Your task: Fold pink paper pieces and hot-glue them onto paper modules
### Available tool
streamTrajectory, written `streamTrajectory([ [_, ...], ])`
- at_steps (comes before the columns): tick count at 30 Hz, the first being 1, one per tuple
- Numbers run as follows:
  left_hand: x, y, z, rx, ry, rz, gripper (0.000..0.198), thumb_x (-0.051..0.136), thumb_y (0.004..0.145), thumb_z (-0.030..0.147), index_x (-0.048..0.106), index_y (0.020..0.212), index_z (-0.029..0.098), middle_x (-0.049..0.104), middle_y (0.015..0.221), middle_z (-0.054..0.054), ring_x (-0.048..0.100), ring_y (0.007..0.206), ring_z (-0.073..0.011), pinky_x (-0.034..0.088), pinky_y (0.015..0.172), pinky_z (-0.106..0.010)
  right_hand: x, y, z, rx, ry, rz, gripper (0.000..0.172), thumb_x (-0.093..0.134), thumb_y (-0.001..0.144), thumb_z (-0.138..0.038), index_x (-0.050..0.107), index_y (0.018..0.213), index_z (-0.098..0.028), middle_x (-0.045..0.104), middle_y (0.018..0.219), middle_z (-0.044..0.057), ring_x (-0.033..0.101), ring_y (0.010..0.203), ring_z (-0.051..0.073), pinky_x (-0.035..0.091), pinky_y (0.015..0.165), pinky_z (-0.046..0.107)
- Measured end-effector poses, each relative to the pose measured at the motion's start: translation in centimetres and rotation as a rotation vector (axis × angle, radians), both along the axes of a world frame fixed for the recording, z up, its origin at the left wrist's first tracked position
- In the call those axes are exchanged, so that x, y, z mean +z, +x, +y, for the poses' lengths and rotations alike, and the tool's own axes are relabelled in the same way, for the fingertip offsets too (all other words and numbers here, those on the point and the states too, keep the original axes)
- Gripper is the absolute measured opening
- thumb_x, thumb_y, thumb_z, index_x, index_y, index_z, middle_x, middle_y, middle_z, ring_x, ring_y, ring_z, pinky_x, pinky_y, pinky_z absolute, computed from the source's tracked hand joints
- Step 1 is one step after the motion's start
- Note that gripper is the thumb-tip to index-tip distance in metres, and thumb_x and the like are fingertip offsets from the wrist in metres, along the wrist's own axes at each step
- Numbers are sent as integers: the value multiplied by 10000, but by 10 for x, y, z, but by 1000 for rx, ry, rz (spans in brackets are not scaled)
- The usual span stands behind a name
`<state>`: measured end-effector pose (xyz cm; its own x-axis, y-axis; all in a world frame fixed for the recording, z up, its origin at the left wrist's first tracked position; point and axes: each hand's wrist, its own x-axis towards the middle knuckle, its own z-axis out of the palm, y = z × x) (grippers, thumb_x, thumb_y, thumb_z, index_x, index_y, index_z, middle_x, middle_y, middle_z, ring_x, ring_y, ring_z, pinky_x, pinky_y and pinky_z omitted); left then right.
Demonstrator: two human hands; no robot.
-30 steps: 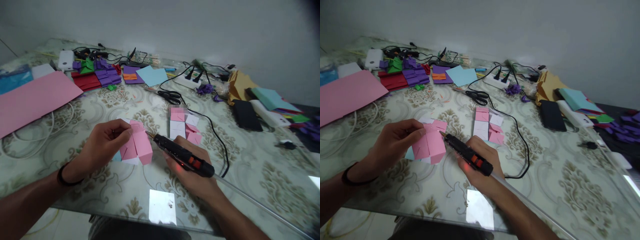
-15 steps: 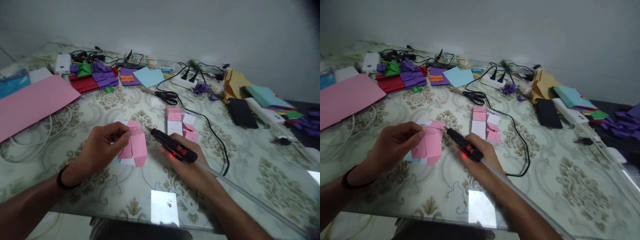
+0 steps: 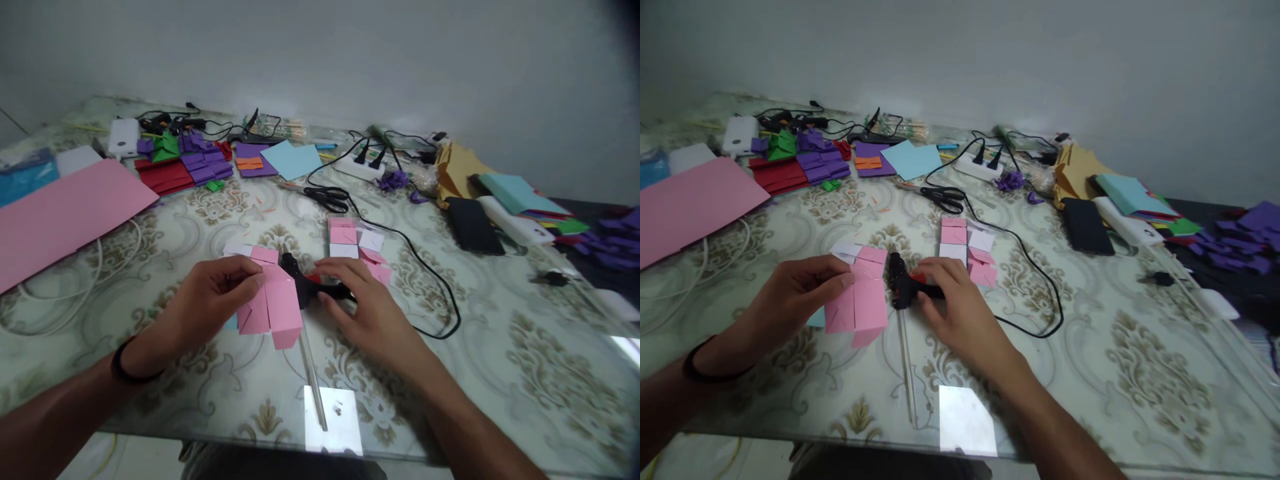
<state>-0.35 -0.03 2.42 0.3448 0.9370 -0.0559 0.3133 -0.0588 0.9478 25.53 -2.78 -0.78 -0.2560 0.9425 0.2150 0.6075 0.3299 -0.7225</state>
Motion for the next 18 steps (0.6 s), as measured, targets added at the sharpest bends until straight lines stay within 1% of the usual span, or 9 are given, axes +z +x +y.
streamTrajectory([
  [1, -1, 0, 0, -9, 0, 1, 186, 628, 927, 307, 696, 801, 189, 601, 724, 27, 477, 659, -115, 380, 583, -224, 3, -3, -3, -1, -64, 88, 211, 616, 979, -240, 678, 1181, -234, 709, 1244, 117, 660, 1184, 280, 512, 1045, 497],
  [2, -1, 1, -1, -15, 1, 3, 187, 624, 932, 303, 701, 805, 190, 613, 734, 26, 489, 666, -115, 389, 594, -224, 6, -7, -6, 11, -167, 207, 185, 603, 1006, -286, 674, 1170, -239, 738, 1170, 97, 697, 1100, 251, 547, 978, 451],
  [4, -3, 1, -2, -20, 2, 5, 183, 622, 937, 294, 716, 819, 192, 630, 739, 26, 503, 665, -115, 399, 598, -223, 10, -15, -12, 78, -369, 442, 255, 615, 1012, -377, 649, 1218, -230, 754, 991, 56, 729, 942, 209, 575, 854, 375],
  [6, -4, 2, -4, -21, 5, 13, 173, 625, 936, 283, 728, 830, 193, 642, 733, 27, 510, 653, -115, 405, 587, -219, 13, -23, -16, 122, -517, 593, 284, 657, 988, -420, 645, 1184, -215, 728, 838, 7, 720, 793, 173, 551, 724, 310],
  [8, -6, 3, -5, -25, 16, 32, 170, 626, 939, 271, 738, 835, 195, 657, 727, 29, 521, 649, -113, 417, 587, -215, 14, -29, -19, 134, -628, 664, 245, 687, 970, -434, 653, 1038, -201, 682, 699, -33, 681, 665, 140, 477, 617, 261],
  [10, -7, 4, -6, -35, 26, 40, 171, 630, 944, 269, 753, 849, 197, 690, 744, 27, 552, 664, -114, 438, 600, -210, 14, -32, -20, 117, -683, 699, 260, 710, 956, -439, 631, 900, -197, 635, 597, -58, 635, 581, 116, 390, 554, 236],
  [12, -8, 4, -7, -30, 24, 9, 152, 653, 935, 281, 780, 908, 202, 741, 794, 16, 599, 696, -123, 469, 616, -209, 13, -32, -20, 79, -702, 726, 291, 750, 924, -440, 617, 843, -195, 623, 561, -65, 606, 536, 103, 329, 523, 231],
  [15, -8, 4, -6, -48, -4, -50, 176, 686, 918, 292, 819, 1001, 211, 806, 909, -15, 677, 779, -151, 521, 661, -221, 10, -31, -20, 34, -717, 748, 297, 795, 882, -442, 637, 882, -191, 668, 581, -50, 592, 507, 100, 290, 507, 235],
  [18, -6, 1, -5, -100, 3, -50, 189, 699, 922, 297, 851, 1016, 237, 829, 984, -36, 721, 861, -186, 540, 682, -237, 9, -29, -19, 15, -702, 764, 298, 788, 887, -445, 653, 976, -194, 689, 576, -44, 620, 532, 117, 323, 537, 241],
])
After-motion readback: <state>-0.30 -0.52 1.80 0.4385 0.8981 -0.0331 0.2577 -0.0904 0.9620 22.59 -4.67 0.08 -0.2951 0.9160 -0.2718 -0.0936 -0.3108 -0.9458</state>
